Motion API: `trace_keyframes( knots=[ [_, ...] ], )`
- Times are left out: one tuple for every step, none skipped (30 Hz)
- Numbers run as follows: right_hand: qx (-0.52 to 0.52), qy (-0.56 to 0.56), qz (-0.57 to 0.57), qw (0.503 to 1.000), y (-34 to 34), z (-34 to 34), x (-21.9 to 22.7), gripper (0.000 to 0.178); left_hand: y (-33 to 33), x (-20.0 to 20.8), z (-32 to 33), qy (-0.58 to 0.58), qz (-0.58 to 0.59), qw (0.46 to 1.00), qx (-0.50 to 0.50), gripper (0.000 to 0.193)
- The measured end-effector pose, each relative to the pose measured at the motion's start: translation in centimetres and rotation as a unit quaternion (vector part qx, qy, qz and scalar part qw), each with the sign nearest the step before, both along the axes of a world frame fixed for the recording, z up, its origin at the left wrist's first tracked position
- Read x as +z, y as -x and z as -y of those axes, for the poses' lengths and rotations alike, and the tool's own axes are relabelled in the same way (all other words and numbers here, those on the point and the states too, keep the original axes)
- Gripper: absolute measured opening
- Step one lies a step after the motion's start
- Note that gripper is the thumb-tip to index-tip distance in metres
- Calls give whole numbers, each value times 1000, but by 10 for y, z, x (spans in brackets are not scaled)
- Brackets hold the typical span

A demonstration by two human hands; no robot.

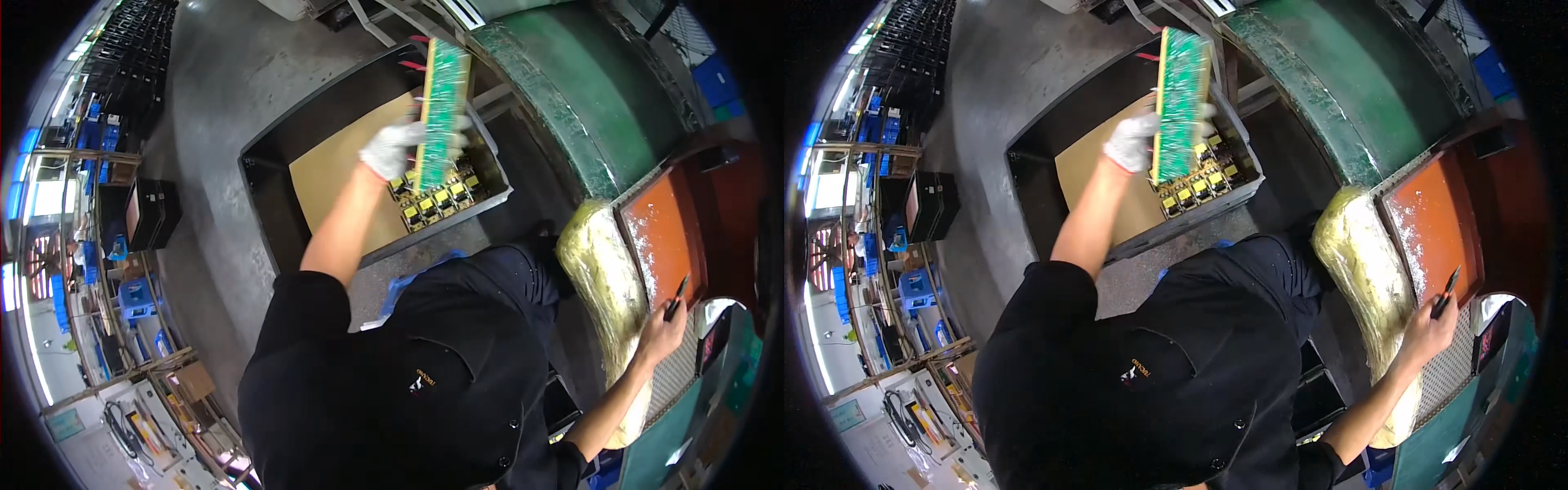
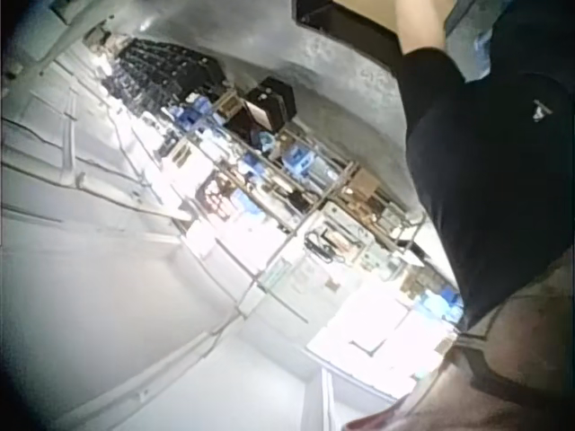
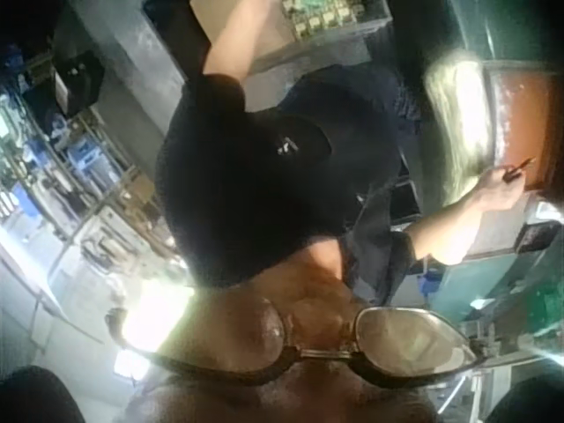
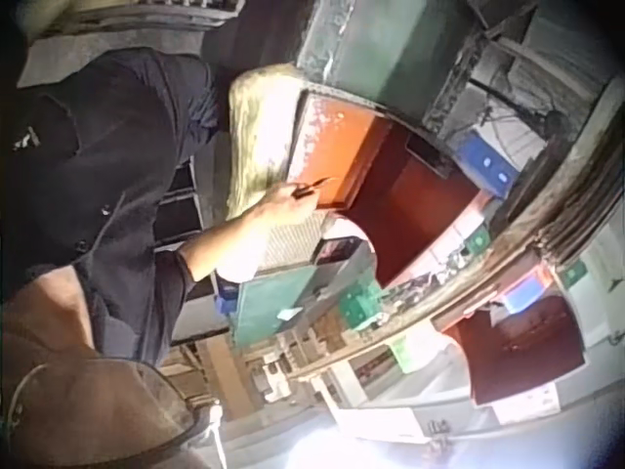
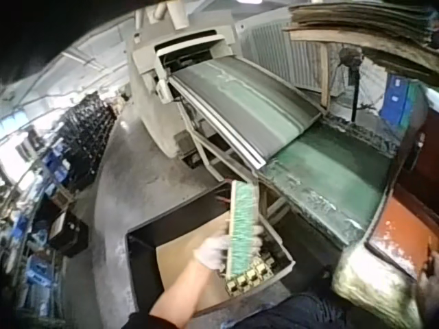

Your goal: Trimming and inspecting printed circuit boards at a manual assembly station.

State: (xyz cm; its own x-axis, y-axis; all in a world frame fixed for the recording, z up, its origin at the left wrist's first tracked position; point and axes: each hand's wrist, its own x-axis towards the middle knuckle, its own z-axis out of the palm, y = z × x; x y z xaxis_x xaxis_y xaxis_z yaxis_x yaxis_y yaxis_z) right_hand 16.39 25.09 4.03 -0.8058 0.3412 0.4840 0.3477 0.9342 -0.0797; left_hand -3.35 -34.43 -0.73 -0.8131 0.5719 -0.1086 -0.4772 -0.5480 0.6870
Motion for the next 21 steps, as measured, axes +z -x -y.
trace_keyframes(
  knots=[
    [0, -3, -3, 1000, -7, 4, -5, 33, 0, -22, 32, 81, -52, 992, 87, 85],
    [-3, 10, 1, 1000, -14, 7, -13, 34, 0, -44, 60, 218, -66, 964, 135, 89],
    [-10, 22, 8, 1000, -20, 10, -20, 35, 1, -58, 75, 350, -77, 916, 178, 94],
    [-13, 19, 6, 1000, -22, 13, -27, 35, 2, -74, 84, 347, -79, 918, 176, 94],
    [-13, 9, 11, 1000, -23, 16, -33, 36, 3, -92, 91, 443, -113, 876, 155, 95],
    [-11, 1, 17, 1000, -22, 19, -40, 37, 4, -109, 97, 534, -144, 822, 132, 96],
    [-12, -8, 24, 1000, -23, 22, -44, 37, 7, -119, 99, 618, -174, 759, 107, 97],
    [-13, -17, 31, 999, -23, 24, -45, 38, 11, -129, 101, 695, -203, 685, 81, 99],
    [-17, -19, 33, 999, -23, 26, -45, 38, 16, -130, 97, 692, -205, 688, 77, 99],
    [-21, -14, 36, 999, -23, 29, -45, 39, 22, -131, 90, 731, -205, 650, 37, 100],
    [-24, -9, 37, 999, -21, 30, -45, 39, 29, -128, 79, 766, -205, 610, -1, 101],
    [-27, -4, 39, 999, -20, 32, -44, 40, 35, -126, 69, 797, -204, 567, -39, 102],
    [-30, 1, 41, 999, -20, 33, -43, 40, 40, -127, 63, 826, -203, 521, -77, 103],
    [-32, -1, 41, 999, -19, 34, -42, 40, 44, -131, 61, 824, -205, 523, -77, 103],
    [-31, 0, 40, 999, -19, 35, -42, 40, 46, -138, 60, 828, -220, 508, -86, 103],
    [-30, 1, 38, 999, -18, 37, -41, 40, 48, -145, 58, 832, -236, 494, -94, 103],
    [-29, 2, 37, 999, -17, 38, -41, 40, 49, -152, 57, 835, -251, 479, -102, 103],
    [-27, 4, 35, 999, -16, 38, -42, 40, 50, -158, 58, 839, -265, 463, -110, 103],
    [-30, 2, 36, 999, -17, 38, -42, 40, 53, -158, 55, 837, -268, 465, -111, 103],
    [-32, 1, 34, 999, -17, 38, -42, 40, 55, -157, 54, 835, -272, 465, -112, 103],
    [-33, 1, 33, 999, -18, 38, -42, 40, 56, -156, 53, 834, -275, 464, -112, 102]
  ],
)
